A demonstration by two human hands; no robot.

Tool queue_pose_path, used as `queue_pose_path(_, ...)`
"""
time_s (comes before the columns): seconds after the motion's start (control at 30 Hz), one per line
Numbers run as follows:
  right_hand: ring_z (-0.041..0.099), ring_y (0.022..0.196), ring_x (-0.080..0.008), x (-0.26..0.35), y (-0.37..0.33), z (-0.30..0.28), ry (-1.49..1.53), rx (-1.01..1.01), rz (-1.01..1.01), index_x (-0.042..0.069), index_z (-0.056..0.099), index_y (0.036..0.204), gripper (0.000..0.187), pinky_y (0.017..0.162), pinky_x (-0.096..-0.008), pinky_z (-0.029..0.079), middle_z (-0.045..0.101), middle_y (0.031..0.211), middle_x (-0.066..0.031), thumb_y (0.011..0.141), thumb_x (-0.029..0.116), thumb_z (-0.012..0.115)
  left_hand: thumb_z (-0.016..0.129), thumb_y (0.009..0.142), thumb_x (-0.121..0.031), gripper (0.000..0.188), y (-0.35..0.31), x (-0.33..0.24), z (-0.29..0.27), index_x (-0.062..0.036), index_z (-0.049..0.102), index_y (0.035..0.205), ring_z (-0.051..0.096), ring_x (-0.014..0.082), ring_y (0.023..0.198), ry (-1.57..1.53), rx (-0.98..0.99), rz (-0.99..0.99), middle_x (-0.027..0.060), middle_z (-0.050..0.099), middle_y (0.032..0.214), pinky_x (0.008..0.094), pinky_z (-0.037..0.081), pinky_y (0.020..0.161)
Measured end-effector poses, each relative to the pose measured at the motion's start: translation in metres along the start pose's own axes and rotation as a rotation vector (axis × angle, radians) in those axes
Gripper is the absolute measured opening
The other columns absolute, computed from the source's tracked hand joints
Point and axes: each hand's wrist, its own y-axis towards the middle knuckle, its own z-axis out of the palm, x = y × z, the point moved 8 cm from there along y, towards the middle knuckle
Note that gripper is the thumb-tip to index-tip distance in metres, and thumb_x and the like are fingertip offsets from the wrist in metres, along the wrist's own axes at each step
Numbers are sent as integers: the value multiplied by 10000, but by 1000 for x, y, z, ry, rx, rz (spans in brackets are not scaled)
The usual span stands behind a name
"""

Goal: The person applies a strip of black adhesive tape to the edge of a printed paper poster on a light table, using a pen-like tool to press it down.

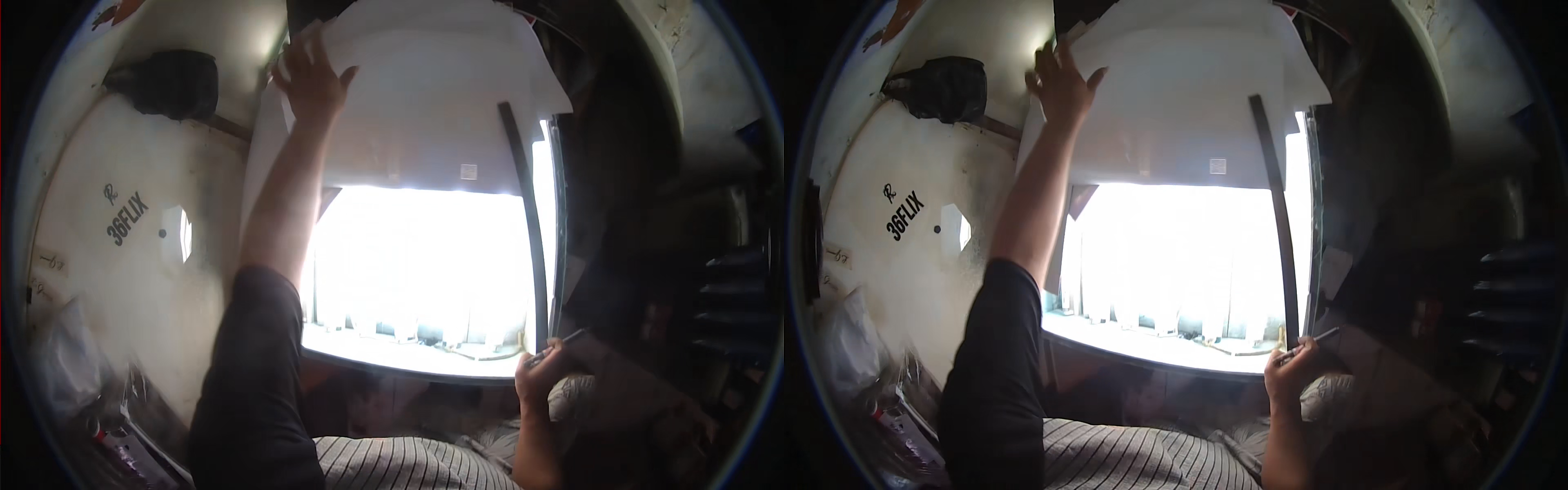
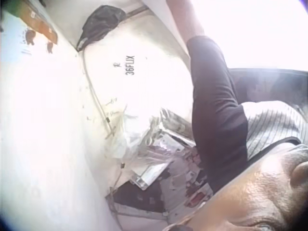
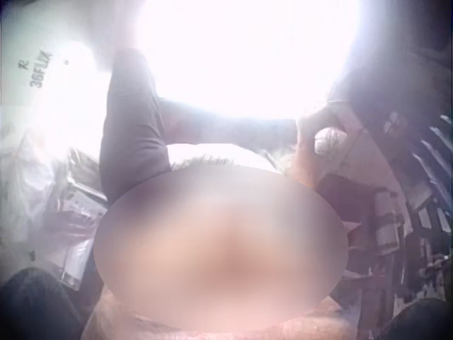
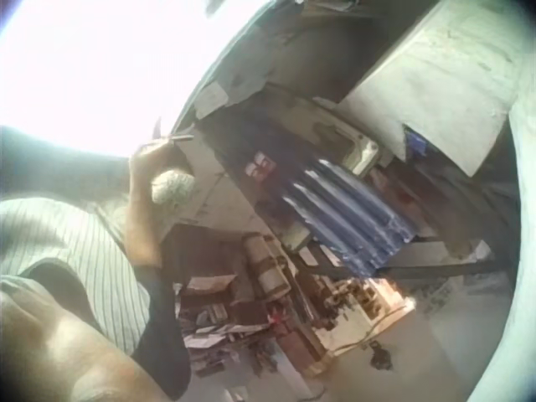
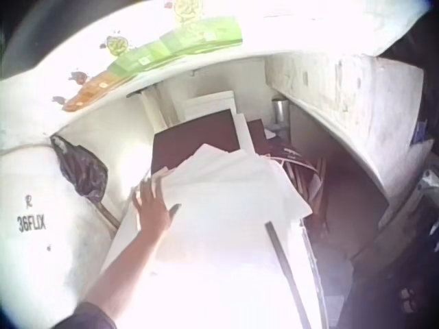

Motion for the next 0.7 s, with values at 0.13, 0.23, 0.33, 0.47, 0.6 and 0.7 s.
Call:
queue_pose_path(0.13, 555, 895, -321, -29, 0, -15, -38, -143, -28, -47, 457, 1189, 488, 827, -425, 464, 501, 995, -181, 731, 5, 618, 366, 906, -797, 1003, -100, -79, 66, -147, 91, 1619, -59, 357, 1550, -157, 508, -77, 192, 10, 1677, 637, 5, 1195)
queue_pose_path(0.23, 491, 1037, -333, -42, -11, 1, 111, 36, 202, -38, 392, 1292, 574, 948, -438, 406, 457, 1117, -217, 745, -27, 567, 306, 896, -829, 1011, -156, -102, 105, -155, 95, 1619, 14, 412, 1542, -236, 829, -45, 212, 16, 1672, 657, 61, 1188)
queue_pose_path(0.33, 506, 932, -276, -20, -12, 6, 86, -42, 40, -43, 421, 1243, 543, 914, -388, 430, 476, 1026, -158, 732, 7, 601, 327, 898, -817, 1011, -133, -81, 128, -141, 104, 1616, 33, 415, 1540, -321, 872, -311, 215, 44, 1670, 654, 81, 1189)
queue_pose_path(0.47, 516, 916, -260, -30, -15, 1, 144, -50, 69, -10, 413, 1251, 503, 902, -383, 437, 481, 1028, -141, 789, 20, 609, 287, 932, -786, 941, -134, -79, 112, -171, 102, 1620, 31, 389, 1546, -701, 636, -250, 184, 45, 1678, 657, 69, 1190)
queue_pose_path(0.6, 525, 863, -216, -24, -9, -10, 270, -60, 40, 28, 431, 1212, 384, 800, -330, 452, 486, 1019, -107, 884, 88, 621, 330, 948, -754, 912, -240, 76, 84, -181, 107, 1621, 8, 358, 1552, -364, 624, -261, 158, 35, 1685, 627, 28, 1201)
queue_pose_path(0.7, 523, 867, -209, -10, -18, 2, 208, 10, 10, 27, 441, 1196, 348, 785, -332, 448, 483, 1025, -111, 898, 101, 606, 367, 1020, -593, 773, -335, 217, 51, -108, 210, 1600, 98, 324, 1550, -207, 794, -435, 144, 161, 1671, 553, 53, 1224)
